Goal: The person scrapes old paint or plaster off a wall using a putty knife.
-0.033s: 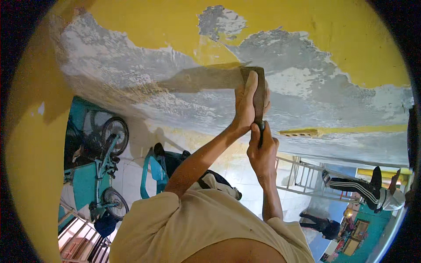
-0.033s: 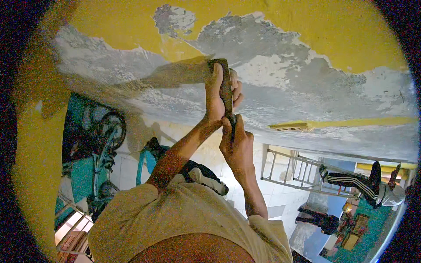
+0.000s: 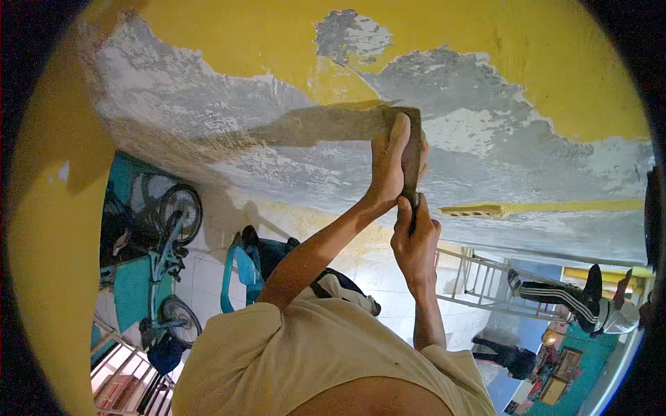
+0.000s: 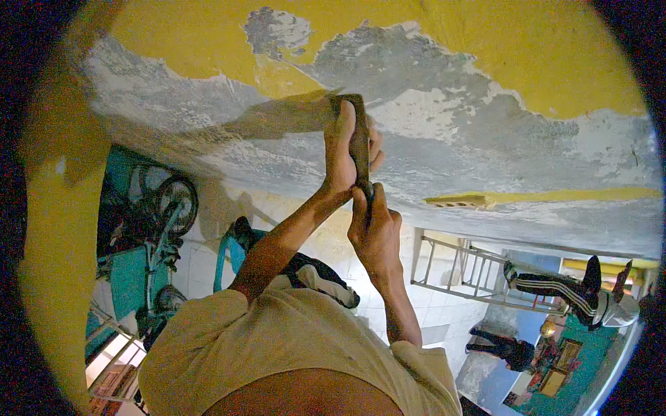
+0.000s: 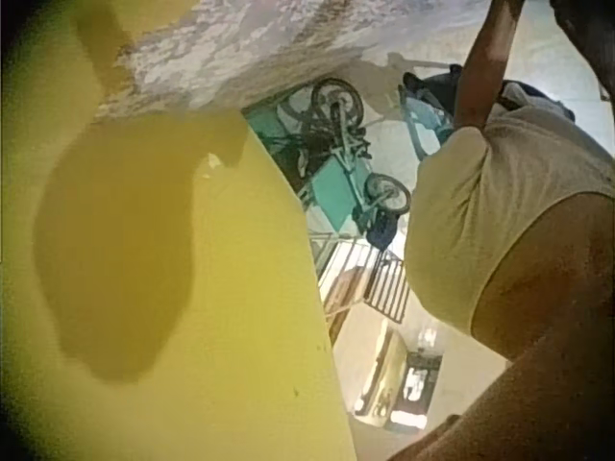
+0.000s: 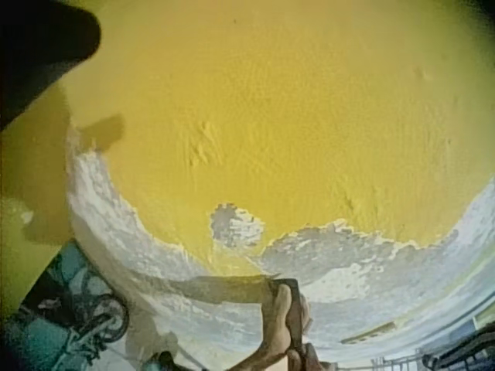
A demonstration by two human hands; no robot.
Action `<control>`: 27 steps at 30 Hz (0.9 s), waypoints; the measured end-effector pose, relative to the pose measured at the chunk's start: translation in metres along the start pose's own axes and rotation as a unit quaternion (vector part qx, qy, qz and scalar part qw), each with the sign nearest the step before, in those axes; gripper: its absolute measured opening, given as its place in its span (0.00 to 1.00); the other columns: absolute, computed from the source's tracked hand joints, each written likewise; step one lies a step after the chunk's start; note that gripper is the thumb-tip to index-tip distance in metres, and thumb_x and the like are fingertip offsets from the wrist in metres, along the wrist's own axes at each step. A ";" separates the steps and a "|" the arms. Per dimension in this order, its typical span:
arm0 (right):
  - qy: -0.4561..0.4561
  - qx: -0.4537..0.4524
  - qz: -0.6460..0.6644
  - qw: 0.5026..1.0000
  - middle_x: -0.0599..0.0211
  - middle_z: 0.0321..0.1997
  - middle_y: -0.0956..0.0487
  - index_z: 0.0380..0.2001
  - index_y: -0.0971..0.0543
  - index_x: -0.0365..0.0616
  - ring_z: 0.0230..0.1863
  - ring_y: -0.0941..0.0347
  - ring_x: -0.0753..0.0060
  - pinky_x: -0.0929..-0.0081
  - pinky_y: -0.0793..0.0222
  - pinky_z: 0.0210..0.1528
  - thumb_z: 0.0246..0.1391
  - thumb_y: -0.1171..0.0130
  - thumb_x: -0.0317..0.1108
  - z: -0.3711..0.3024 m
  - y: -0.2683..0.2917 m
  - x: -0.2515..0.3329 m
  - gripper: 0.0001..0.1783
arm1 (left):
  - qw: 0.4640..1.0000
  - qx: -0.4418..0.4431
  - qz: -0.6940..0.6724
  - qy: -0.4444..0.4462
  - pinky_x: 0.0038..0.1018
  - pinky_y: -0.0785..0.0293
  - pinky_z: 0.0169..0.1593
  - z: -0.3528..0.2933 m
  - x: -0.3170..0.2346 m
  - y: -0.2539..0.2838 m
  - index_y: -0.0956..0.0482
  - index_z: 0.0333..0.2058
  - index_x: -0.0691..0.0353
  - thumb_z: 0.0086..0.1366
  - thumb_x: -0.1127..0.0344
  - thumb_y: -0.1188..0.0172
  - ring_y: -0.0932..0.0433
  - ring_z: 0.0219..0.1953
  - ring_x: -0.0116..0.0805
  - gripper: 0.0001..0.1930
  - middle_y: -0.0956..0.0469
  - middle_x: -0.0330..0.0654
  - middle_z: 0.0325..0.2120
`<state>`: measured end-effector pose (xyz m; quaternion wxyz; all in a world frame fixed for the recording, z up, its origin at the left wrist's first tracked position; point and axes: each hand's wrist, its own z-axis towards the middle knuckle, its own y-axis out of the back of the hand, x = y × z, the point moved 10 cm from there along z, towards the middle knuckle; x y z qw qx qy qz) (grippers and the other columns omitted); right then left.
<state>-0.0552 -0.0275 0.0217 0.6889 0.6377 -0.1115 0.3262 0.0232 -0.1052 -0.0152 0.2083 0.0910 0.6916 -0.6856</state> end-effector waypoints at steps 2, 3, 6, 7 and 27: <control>-0.021 0.003 0.017 1.000 0.44 0.18 0.28 0.32 0.32 0.33 0.19 0.30 0.42 0.62 0.38 0.17 0.56 0.51 0.28 -0.006 -0.002 -0.008 0.07 | 0.999 0.007 0.036 -0.026 0.20 0.46 0.10 -0.003 -0.003 0.000 0.34 0.21 0.55 0.61 0.41 0.51 0.40 0.09 0.23 0.23 0.36 0.33 0.11; -0.021 0.006 0.038 0.999 0.43 0.19 0.28 0.35 0.31 0.32 0.19 0.29 0.43 0.62 0.38 0.17 0.56 0.50 0.29 -0.005 -0.003 -0.010 0.09 | 0.998 -0.038 0.038 -0.016 0.20 0.47 0.10 -0.004 0.001 0.005 0.34 0.21 0.55 0.61 0.42 0.51 0.41 0.08 0.23 0.22 0.36 0.34 0.10; -0.026 -0.006 0.030 0.999 0.43 0.18 0.28 0.35 0.31 0.32 0.19 0.28 0.44 0.63 0.38 0.16 0.56 0.51 0.29 0.000 -0.008 -0.002 0.09 | 0.997 -0.060 0.054 -0.019 0.20 0.48 0.09 -0.001 -0.014 0.008 0.34 0.22 0.54 0.61 0.43 0.49 0.43 0.07 0.22 0.21 0.36 0.34 0.09; -0.039 -0.011 0.048 0.998 0.43 0.17 0.28 0.34 0.32 0.33 0.18 0.29 0.43 0.65 0.39 0.16 0.57 0.51 0.29 -0.003 -0.012 -0.005 0.08 | 0.998 -0.036 0.054 -0.013 0.19 0.43 0.10 -0.003 -0.016 0.007 0.32 0.21 0.57 0.62 0.44 0.50 0.39 0.08 0.21 0.22 0.33 0.35 0.11; 0.005 -0.014 0.017 1.000 0.57 0.09 0.34 0.30 0.32 0.35 0.09 0.36 0.63 0.69 0.42 0.15 0.59 0.54 0.32 -0.006 0.000 0.010 0.10 | 0.997 -0.060 0.048 -0.002 0.20 0.47 0.09 -0.012 -0.015 0.007 0.34 0.19 0.56 0.62 0.39 0.54 0.44 0.06 0.22 0.26 0.38 0.34 0.08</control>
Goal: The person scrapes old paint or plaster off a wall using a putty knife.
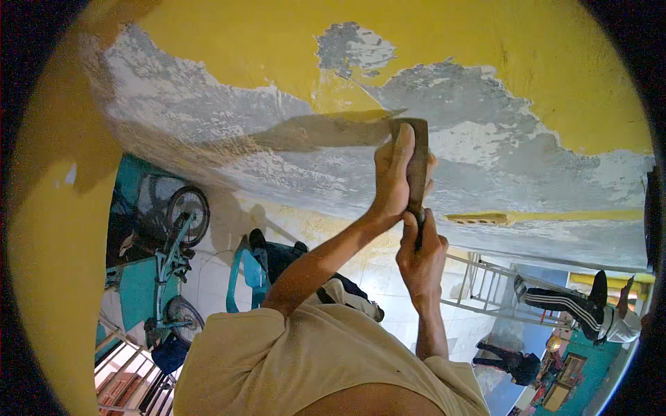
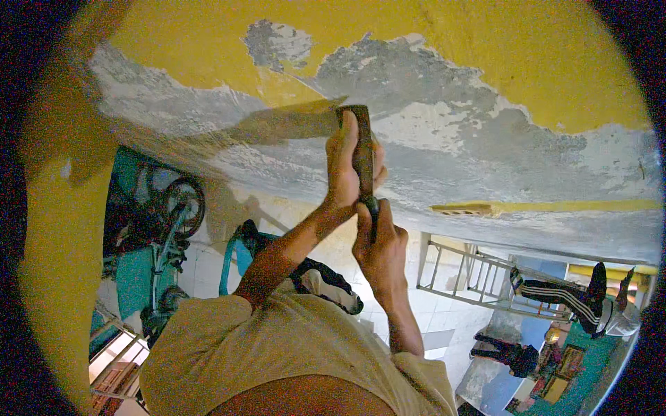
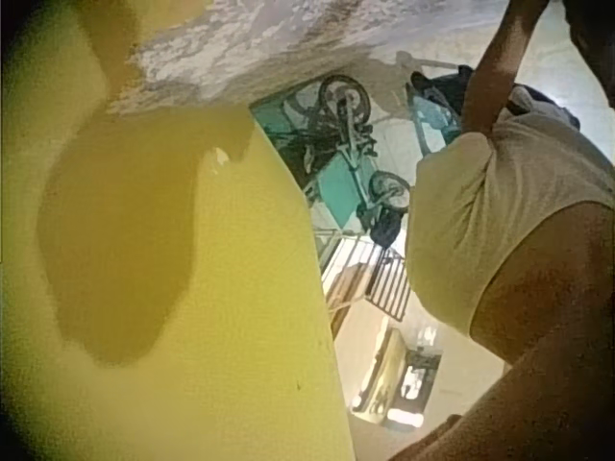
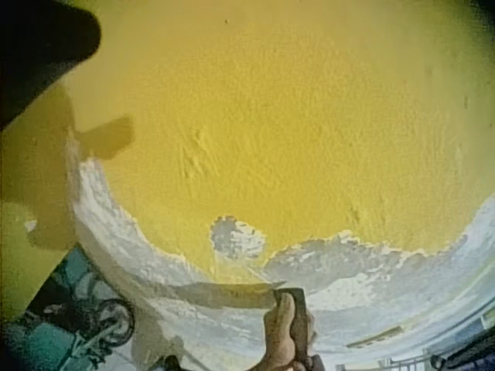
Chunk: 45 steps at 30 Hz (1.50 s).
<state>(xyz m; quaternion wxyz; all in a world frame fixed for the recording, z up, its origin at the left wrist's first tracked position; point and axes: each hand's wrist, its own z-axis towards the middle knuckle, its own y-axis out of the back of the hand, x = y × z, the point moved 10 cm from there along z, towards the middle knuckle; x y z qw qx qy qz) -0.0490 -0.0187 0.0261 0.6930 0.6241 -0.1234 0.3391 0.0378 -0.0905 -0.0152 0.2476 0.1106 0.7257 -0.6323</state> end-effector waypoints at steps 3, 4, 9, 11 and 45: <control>-0.017 0.013 -0.017 1.000 0.57 0.10 0.33 0.30 0.31 0.34 0.09 0.36 0.64 0.69 0.43 0.15 0.59 0.54 0.31 0.009 0.005 -0.016 0.10 | 0.999 -0.024 -0.012 0.019 0.20 0.46 0.09 0.008 0.012 -0.006 0.34 0.19 0.56 0.61 0.39 0.53 0.42 0.07 0.23 0.26 0.37 0.34 0.08; -0.020 0.011 0.000 1.000 0.51 0.13 0.31 0.31 0.32 0.34 0.12 0.33 0.54 0.66 0.41 0.15 0.58 0.52 0.30 0.010 0.003 -0.013 0.08 | 1.000 -0.028 -0.007 0.007 0.20 0.46 0.09 0.009 0.008 -0.006 0.33 0.19 0.56 0.61 0.38 0.53 0.42 0.07 0.23 0.26 0.36 0.34 0.08; 0.019 -0.024 -0.009 0.999 0.57 0.11 0.32 0.29 0.32 0.33 0.10 0.35 0.70 0.70 0.42 0.15 0.60 0.55 0.32 0.004 0.005 0.000 0.11 | 1.000 -0.023 -0.012 0.001 0.20 0.46 0.08 0.003 0.007 -0.001 0.33 0.19 0.56 0.61 0.38 0.53 0.42 0.06 0.22 0.26 0.37 0.34 0.08; -0.025 -0.010 -0.013 1.000 0.57 0.11 0.32 0.29 0.32 0.33 0.10 0.35 0.70 0.72 0.42 0.15 0.60 0.55 0.32 0.004 0.008 -0.014 0.11 | 0.999 -0.039 -0.017 0.026 0.19 0.47 0.08 0.005 0.016 -0.010 0.35 0.17 0.56 0.61 0.38 0.54 0.43 0.06 0.22 0.27 0.38 0.33 0.07; -0.004 0.004 -0.079 0.997 0.47 0.19 0.26 0.33 0.31 0.37 0.19 0.28 0.44 0.62 0.36 0.17 0.55 0.48 0.29 0.018 0.025 0.015 0.07 | 0.997 -0.038 -0.065 0.006 0.19 0.44 0.10 0.007 -0.010 -0.019 0.34 0.19 0.55 0.60 0.36 0.54 0.41 0.07 0.22 0.26 0.37 0.33 0.08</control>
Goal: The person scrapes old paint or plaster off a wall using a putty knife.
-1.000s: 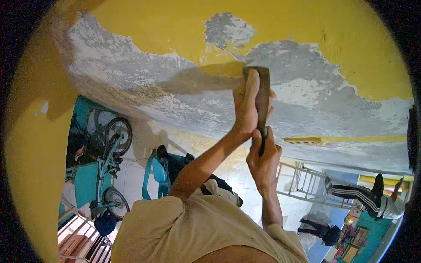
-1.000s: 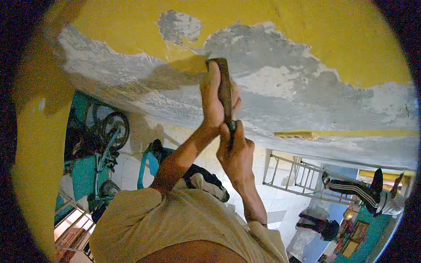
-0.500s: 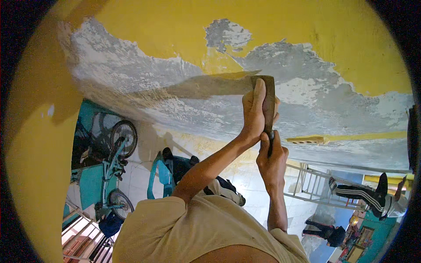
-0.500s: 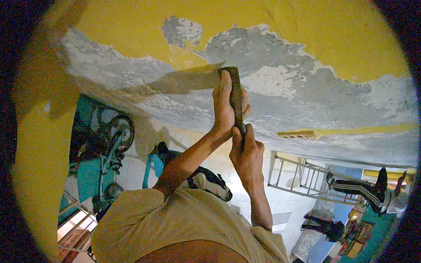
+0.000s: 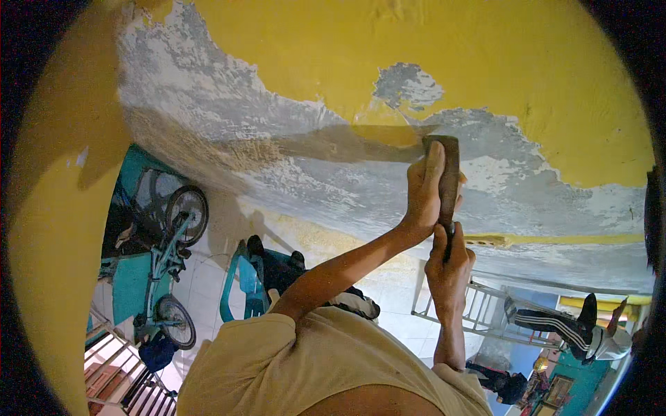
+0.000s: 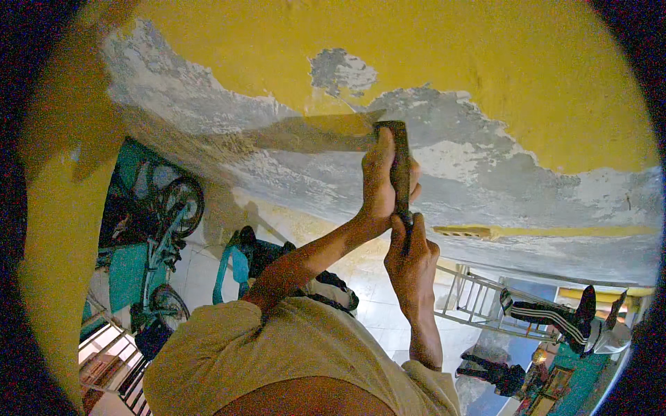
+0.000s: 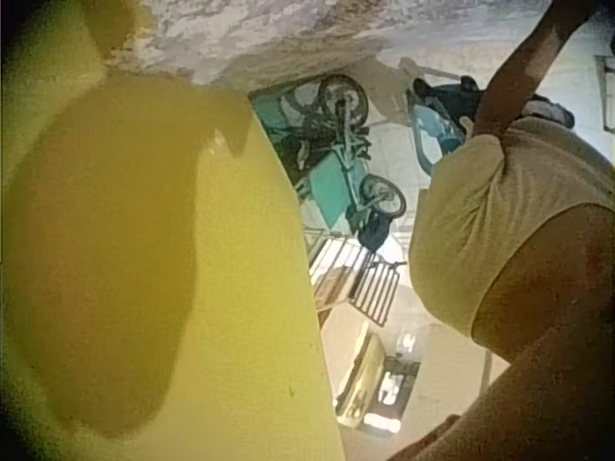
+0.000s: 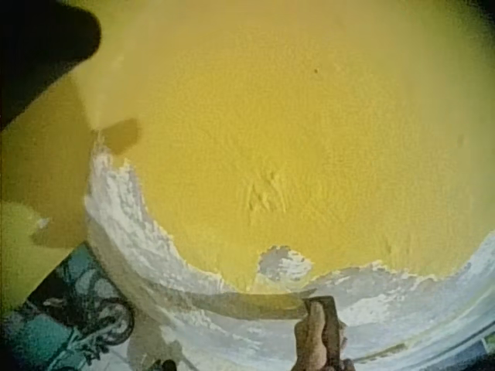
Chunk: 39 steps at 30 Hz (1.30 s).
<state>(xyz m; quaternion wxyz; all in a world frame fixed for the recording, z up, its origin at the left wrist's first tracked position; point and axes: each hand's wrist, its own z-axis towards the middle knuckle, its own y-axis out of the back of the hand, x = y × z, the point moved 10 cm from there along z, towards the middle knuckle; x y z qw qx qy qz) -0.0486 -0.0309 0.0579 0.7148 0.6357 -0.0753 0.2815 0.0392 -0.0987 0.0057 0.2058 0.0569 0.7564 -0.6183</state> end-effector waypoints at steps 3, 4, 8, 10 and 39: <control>0.060 0.019 -0.015 0.998 0.47 0.20 0.25 0.36 0.32 0.34 0.19 0.27 0.45 0.62 0.34 0.18 0.54 0.47 0.29 0.012 -0.004 0.031 0.09 | 0.998 0.025 -0.052 -0.026 0.18 0.40 0.10 0.005 -0.025 0.003 0.32 0.21 0.57 0.61 0.38 0.54 0.37 0.08 0.21 0.26 0.34 0.34 0.10; 0.063 0.023 -0.013 0.998 0.47 0.20 0.25 0.36 0.32 0.34 0.19 0.27 0.45 0.62 0.34 0.18 0.54 0.47 0.29 0.013 -0.006 0.036 0.09 | 0.997 0.013 -0.057 -0.052 0.18 0.40 0.11 0.014 -0.039 0.008 0.31 0.21 0.58 0.61 0.37 0.54 0.36 0.08 0.22 0.27 0.33 0.34 0.10; 0.031 -0.010 -0.048 0.998 0.48 0.19 0.25 0.34 0.28 0.31 0.16 0.28 0.53 0.65 0.38 0.19 0.58 0.52 0.32 0.002 0.007 0.021 0.11 | 1.000 0.011 -0.004 -0.018 0.19 0.39 0.13 0.004 -0.007 0.010 0.29 0.20 0.60 0.61 0.39 0.54 0.33 0.10 0.22 0.28 0.31 0.36 0.11; -0.052 0.028 -0.047 0.997 0.47 0.19 0.26 0.35 0.28 0.31 0.15 0.29 0.54 0.66 0.39 0.17 0.58 0.53 0.32 -0.005 0.013 0.006 0.12 | 0.999 0.034 0.019 -0.021 0.21 0.38 0.11 -0.003 0.005 -0.001 0.33 0.19 0.57 0.60 0.35 0.55 0.35 0.08 0.26 0.29 0.34 0.35 0.09; -0.050 0.009 -0.031 0.998 0.47 0.22 0.25 0.34 0.30 0.35 0.19 0.28 0.46 0.61 0.35 0.19 0.55 0.48 0.28 -0.011 0.004 0.015 0.07 | 0.999 0.048 -0.003 -0.003 0.18 0.37 0.12 0.000 0.000 0.005 0.29 0.25 0.59 0.62 0.42 0.51 0.33 0.10 0.21 0.23 0.28 0.37 0.13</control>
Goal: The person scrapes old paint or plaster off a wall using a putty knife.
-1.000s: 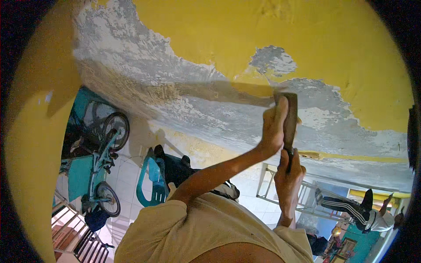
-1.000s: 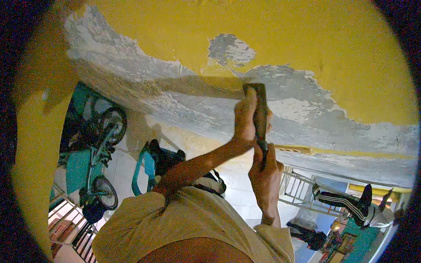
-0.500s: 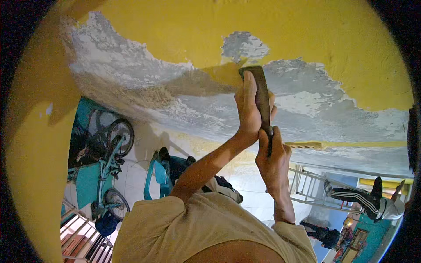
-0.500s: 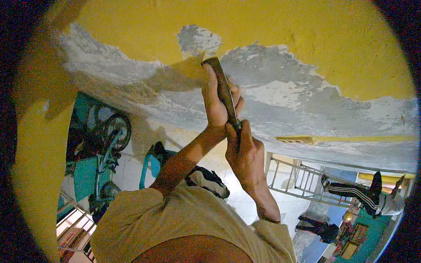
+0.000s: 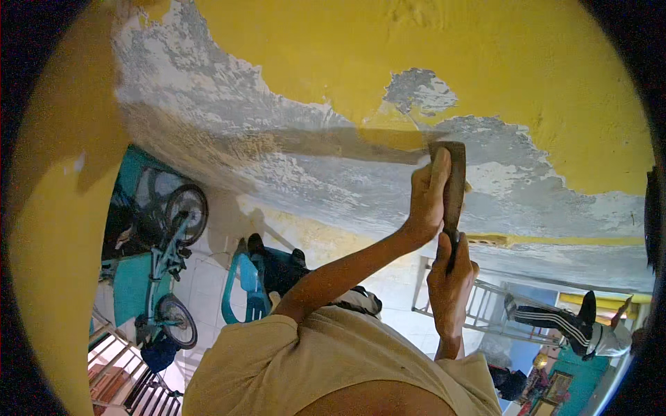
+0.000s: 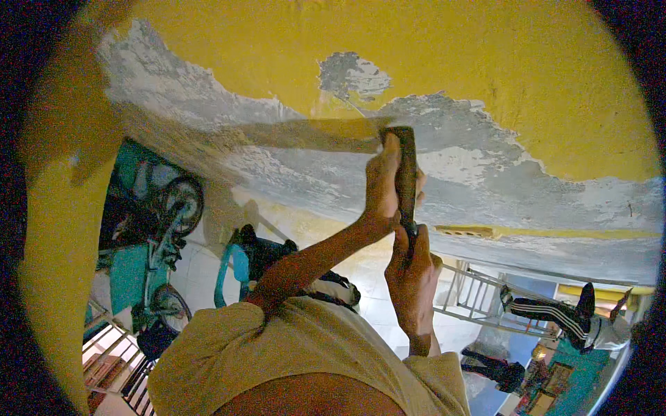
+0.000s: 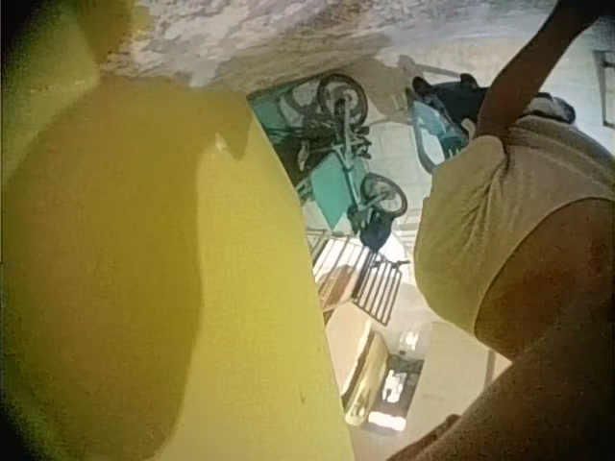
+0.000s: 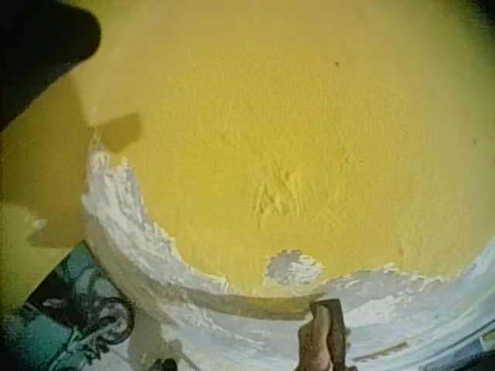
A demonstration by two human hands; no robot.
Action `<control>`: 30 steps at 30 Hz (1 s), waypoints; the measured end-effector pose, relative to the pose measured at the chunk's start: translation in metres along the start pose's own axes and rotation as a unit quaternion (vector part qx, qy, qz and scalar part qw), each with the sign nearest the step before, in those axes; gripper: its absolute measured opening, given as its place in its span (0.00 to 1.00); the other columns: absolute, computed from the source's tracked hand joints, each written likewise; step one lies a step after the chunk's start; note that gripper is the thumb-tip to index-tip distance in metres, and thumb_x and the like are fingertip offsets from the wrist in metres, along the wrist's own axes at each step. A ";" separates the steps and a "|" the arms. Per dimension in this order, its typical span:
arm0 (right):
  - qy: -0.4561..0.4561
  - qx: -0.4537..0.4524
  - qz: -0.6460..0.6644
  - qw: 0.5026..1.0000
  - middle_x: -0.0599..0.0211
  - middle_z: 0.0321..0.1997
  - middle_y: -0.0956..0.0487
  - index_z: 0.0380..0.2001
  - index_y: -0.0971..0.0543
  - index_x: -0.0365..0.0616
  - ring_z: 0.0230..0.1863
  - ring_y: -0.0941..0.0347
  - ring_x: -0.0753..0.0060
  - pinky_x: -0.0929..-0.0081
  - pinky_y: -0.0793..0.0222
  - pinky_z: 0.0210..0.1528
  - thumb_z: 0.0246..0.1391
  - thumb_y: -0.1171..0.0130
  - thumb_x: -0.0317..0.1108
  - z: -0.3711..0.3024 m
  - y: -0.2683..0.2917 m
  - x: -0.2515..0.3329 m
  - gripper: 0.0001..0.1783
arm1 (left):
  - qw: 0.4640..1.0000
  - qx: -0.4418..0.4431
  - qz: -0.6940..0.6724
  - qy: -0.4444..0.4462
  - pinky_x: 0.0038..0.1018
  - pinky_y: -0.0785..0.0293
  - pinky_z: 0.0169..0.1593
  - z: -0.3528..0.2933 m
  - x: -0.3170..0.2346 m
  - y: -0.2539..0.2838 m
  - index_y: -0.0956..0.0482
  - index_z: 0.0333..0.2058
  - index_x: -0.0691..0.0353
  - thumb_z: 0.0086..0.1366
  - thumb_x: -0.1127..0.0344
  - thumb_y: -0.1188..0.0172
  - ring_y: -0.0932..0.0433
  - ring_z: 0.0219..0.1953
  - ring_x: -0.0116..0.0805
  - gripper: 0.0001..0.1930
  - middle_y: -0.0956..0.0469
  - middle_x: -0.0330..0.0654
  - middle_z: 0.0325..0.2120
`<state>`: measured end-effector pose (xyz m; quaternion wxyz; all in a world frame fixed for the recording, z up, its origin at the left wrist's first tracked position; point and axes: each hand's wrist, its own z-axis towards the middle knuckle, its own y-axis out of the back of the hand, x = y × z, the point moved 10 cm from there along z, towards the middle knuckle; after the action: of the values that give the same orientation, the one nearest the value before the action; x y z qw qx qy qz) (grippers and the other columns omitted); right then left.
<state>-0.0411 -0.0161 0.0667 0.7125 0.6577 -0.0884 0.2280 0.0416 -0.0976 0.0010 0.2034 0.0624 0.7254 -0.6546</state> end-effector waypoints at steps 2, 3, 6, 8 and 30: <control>0.028 -0.005 0.025 0.999 0.47 0.21 0.25 0.35 0.29 0.33 0.19 0.28 0.48 0.63 0.36 0.20 0.56 0.49 0.30 0.001 -0.001 0.007 0.09 | 0.999 -0.042 -0.011 0.007 0.20 0.39 0.10 -0.004 0.006 0.005 0.31 0.23 0.58 0.62 0.41 0.53 0.36 0.08 0.23 0.25 0.31 0.37 0.11; 0.055 -0.014 0.052 0.997 0.46 0.19 0.26 0.35 0.28 0.31 0.19 0.27 0.50 0.64 0.37 0.21 0.58 0.51 0.32 0.001 -0.003 0.014 0.11 | 0.997 -0.076 -0.006 0.006 0.21 0.40 0.10 -0.005 0.000 0.010 0.32 0.22 0.57 0.62 0.40 0.54 0.38 0.07 0.24 0.25 0.34 0.36 0.09; 0.052 -0.052 0.025 0.997 0.47 0.18 0.26 0.33 0.29 0.30 0.16 0.28 0.50 0.66 0.39 0.17 0.58 0.51 0.31 0.000 -0.005 0.016 0.11 | 1.000 0.019 -0.002 -0.012 0.21 0.44 0.09 0.003 -0.008 -0.002 0.31 0.23 0.57 0.63 0.41 0.54 0.41 0.07 0.22 0.24 0.36 0.35 0.09; 0.054 -0.038 0.022 0.998 0.47 0.20 0.25 0.35 0.30 0.31 0.18 0.27 0.47 0.64 0.37 0.17 0.56 0.50 0.29 -0.001 -0.007 0.013 0.10 | 1.000 -0.005 0.019 0.000 0.21 0.44 0.09 -0.001 -0.003 0.008 0.31 0.23 0.56 0.62 0.41 0.54 0.42 0.07 0.22 0.23 0.36 0.35 0.09; 0.078 -0.049 0.105 0.990 0.46 0.15 0.29 0.27 0.34 0.36 0.18 0.29 0.43 0.62 0.40 0.14 0.56 0.48 0.30 -0.005 0.002 -0.023 0.09 | 1.000 -0.013 0.013 0.006 0.17 0.46 0.15 -0.009 0.027 -0.001 0.34 0.24 0.54 0.60 0.37 0.53 0.42 0.15 0.20 0.24 0.39 0.30 0.15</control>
<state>-0.0634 -0.0157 0.0576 0.7207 0.5891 -0.1121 0.3478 0.0144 -0.0937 -0.0077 0.2082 0.0732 0.7340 -0.6423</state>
